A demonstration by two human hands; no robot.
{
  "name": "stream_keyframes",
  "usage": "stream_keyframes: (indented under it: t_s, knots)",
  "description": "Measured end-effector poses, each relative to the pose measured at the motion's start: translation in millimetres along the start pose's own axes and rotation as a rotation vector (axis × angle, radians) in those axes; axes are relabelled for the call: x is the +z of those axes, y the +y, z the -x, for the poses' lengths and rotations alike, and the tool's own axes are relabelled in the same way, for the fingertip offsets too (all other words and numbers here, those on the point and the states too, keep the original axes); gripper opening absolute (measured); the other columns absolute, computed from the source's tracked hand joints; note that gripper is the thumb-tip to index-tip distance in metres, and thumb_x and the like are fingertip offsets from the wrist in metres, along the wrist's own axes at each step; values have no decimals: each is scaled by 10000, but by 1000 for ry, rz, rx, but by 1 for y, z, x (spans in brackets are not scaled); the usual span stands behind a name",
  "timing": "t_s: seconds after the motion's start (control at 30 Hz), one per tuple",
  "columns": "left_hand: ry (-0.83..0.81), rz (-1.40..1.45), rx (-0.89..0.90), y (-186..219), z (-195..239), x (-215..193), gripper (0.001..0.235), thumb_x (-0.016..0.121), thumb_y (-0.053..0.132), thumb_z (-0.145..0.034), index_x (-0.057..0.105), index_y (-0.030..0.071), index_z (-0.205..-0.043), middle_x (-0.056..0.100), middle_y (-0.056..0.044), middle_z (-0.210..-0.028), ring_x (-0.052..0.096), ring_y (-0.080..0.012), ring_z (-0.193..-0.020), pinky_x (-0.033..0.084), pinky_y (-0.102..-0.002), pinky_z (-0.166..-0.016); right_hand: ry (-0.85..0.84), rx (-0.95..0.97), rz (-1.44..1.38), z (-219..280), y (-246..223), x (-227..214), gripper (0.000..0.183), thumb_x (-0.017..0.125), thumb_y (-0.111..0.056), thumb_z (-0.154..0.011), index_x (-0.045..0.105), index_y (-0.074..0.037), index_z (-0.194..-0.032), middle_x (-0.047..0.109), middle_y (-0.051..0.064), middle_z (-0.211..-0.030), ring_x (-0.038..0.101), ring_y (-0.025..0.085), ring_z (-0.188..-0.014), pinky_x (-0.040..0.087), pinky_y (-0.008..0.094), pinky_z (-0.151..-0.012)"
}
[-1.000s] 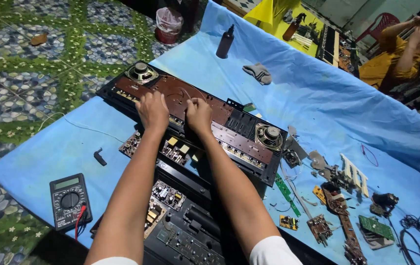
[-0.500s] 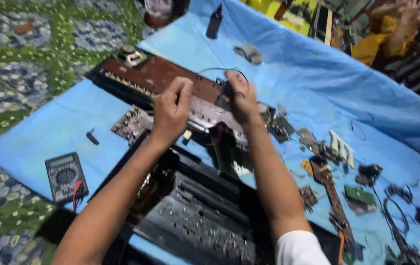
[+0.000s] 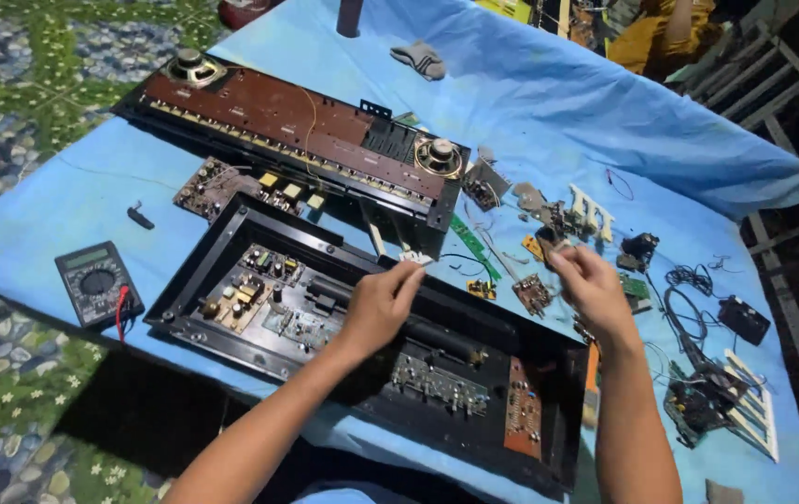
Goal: The person works on a disassembled electronic device, likely a television, placed on a blue cloth on the floor. They handle various circuit boards and components, using a multimeter to test connections and a soldering iron to work on the circuitry.
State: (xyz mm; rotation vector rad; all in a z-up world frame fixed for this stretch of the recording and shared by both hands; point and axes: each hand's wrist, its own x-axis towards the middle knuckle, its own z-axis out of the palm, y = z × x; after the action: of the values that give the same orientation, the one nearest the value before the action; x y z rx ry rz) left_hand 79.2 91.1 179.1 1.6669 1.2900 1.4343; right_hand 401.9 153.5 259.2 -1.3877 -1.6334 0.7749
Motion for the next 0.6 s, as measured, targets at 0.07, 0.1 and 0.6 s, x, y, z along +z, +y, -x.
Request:
stream_keyframes:
  t_s: [0.07,0.1,0.6]
  knots:
    - [-41,29,22,0,2,17,239,549,339,-1050,741,195,-1049,738,-159,-732,730,-399,-767,568,-444,-646,45,44,26,19,50,-35,148,707,-187,-1041,697,-44,-1005,483,23,-566,441,100,-518,383,255,-490]
    - [-95,61,54,1,3,30,248,536,331,-1062,745,198,-1068,755,-144,-766,731,-392,-783,577,-433,-659,107,89,51,37,77,-58,141,712,-199,-1048,699,-63,-1014,527,11,-606,450,82,-562,387,246,-525]
    - [-393,-404,769,36,8,214,233,443,243,-1055,545,302,-1256,607,-44,-707,673,-315,-592,557,-428,-521,278,491,565,173,163,-106,249,793,-331,-873,789,-135,-1027,774,103,-860,738,355,-960,553,479,-891]
